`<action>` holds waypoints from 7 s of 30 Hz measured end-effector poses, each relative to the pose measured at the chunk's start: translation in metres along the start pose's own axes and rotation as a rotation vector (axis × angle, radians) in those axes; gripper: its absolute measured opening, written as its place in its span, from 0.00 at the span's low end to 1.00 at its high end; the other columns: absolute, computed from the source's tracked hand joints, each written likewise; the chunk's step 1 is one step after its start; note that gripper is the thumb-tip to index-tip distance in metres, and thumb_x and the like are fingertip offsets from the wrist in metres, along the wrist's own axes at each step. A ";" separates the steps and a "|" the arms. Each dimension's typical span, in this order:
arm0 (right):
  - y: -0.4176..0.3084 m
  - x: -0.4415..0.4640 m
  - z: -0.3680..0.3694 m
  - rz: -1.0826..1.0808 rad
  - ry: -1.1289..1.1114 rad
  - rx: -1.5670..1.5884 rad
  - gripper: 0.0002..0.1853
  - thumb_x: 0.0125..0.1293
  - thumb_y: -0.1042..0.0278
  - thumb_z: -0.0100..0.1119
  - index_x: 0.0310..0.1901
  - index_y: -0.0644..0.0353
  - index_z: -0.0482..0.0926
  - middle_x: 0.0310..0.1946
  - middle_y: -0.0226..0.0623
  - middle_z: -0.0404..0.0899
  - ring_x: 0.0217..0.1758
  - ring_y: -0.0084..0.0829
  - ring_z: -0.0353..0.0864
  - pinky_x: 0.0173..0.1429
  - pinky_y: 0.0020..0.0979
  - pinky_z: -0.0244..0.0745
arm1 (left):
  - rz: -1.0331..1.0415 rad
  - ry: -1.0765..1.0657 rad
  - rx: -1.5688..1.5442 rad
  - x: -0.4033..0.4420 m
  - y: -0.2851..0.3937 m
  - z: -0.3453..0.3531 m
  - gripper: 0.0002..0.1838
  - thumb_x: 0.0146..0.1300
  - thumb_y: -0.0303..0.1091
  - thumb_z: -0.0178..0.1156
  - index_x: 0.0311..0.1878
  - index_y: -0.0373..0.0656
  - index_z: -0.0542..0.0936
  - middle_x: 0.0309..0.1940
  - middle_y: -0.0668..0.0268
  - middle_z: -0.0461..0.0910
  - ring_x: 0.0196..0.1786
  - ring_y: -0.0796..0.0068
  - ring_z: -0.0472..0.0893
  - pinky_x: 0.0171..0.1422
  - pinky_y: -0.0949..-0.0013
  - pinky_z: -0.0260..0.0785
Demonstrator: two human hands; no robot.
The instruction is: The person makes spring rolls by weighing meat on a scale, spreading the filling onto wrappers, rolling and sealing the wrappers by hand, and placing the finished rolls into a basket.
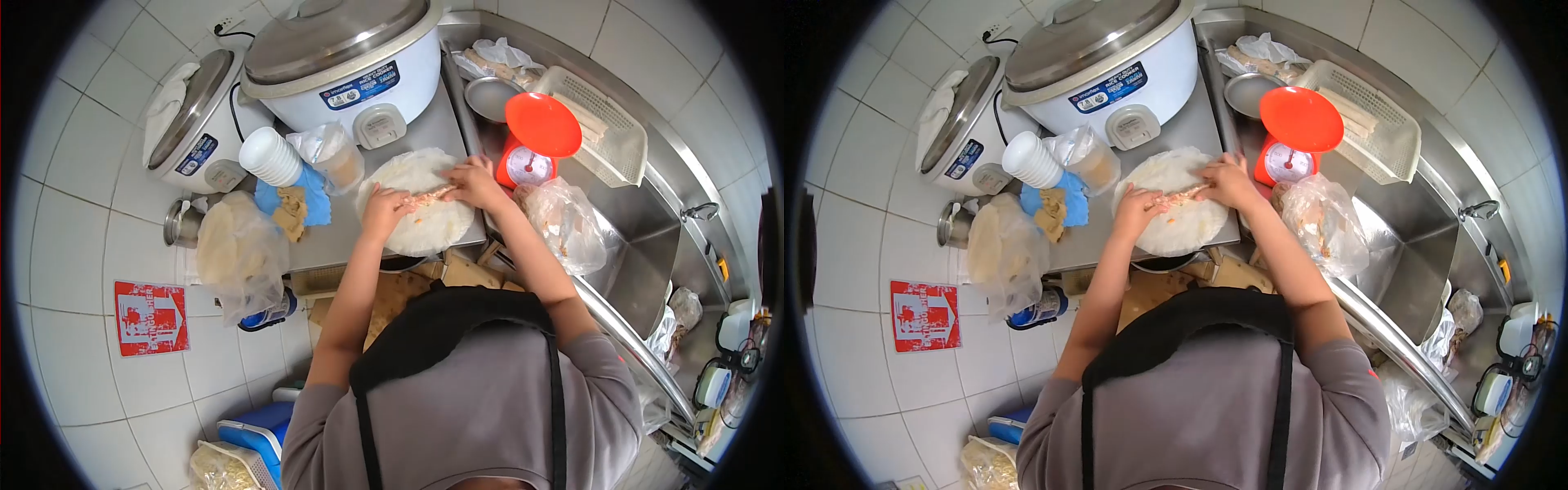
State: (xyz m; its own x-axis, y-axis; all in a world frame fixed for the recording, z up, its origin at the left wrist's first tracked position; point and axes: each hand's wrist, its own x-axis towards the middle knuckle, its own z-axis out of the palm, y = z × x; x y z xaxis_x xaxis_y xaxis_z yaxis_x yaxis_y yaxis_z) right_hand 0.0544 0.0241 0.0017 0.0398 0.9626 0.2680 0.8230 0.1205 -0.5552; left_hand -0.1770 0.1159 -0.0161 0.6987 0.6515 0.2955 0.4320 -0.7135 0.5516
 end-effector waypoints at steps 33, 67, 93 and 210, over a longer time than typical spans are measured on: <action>-0.026 -0.053 -0.011 -0.291 -0.189 0.028 0.16 0.43 0.63 0.71 0.37 0.50 0.85 0.42 0.28 0.77 0.55 0.36 0.67 0.63 0.40 0.55 | 0.295 -0.069 0.027 -0.055 0.058 -0.008 0.15 0.49 0.33 0.67 0.42 0.43 0.81 0.42 0.65 0.80 0.53 0.63 0.76 0.65 0.58 0.62; -0.066 0.028 0.070 -0.254 0.038 0.090 0.08 0.53 0.71 0.58 0.34 0.62 0.79 0.38 0.41 0.76 0.47 0.42 0.75 0.50 0.40 0.71 | -0.242 -0.275 -0.099 0.083 -0.042 -0.015 0.20 0.55 0.46 0.63 0.38 0.35 0.81 0.30 0.51 0.81 0.35 0.58 0.81 0.42 0.62 0.70; -0.082 0.035 0.065 -0.118 -0.364 -0.051 0.14 0.45 0.67 0.68 0.35 0.61 0.80 0.39 0.40 0.78 0.49 0.43 0.76 0.54 0.39 0.70 | -0.382 -0.388 -0.360 0.069 -0.031 -0.015 0.38 0.65 0.70 0.32 0.49 0.51 0.83 0.42 0.58 0.79 0.45 0.65 0.74 0.58 0.66 0.64; 0.140 0.157 0.001 0.770 -0.052 -0.592 0.46 0.69 0.37 0.13 0.48 0.72 0.78 0.53 0.52 0.75 0.64 0.49 0.66 0.69 0.53 0.46 | 0.069 0.304 -0.001 -0.064 -0.026 -0.033 0.19 0.49 0.32 0.69 0.47 0.40 0.80 0.39 0.61 0.80 0.40 0.61 0.77 0.45 0.66 0.71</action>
State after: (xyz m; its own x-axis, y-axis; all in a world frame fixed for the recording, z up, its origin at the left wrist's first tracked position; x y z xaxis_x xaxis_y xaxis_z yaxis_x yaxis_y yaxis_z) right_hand 0.1754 0.1925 -0.0343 0.6729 0.7383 -0.0461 0.7347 -0.6743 -0.0744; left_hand -0.2513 0.1011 -0.0237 0.5233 0.6492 0.5520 0.3889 -0.7584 0.5231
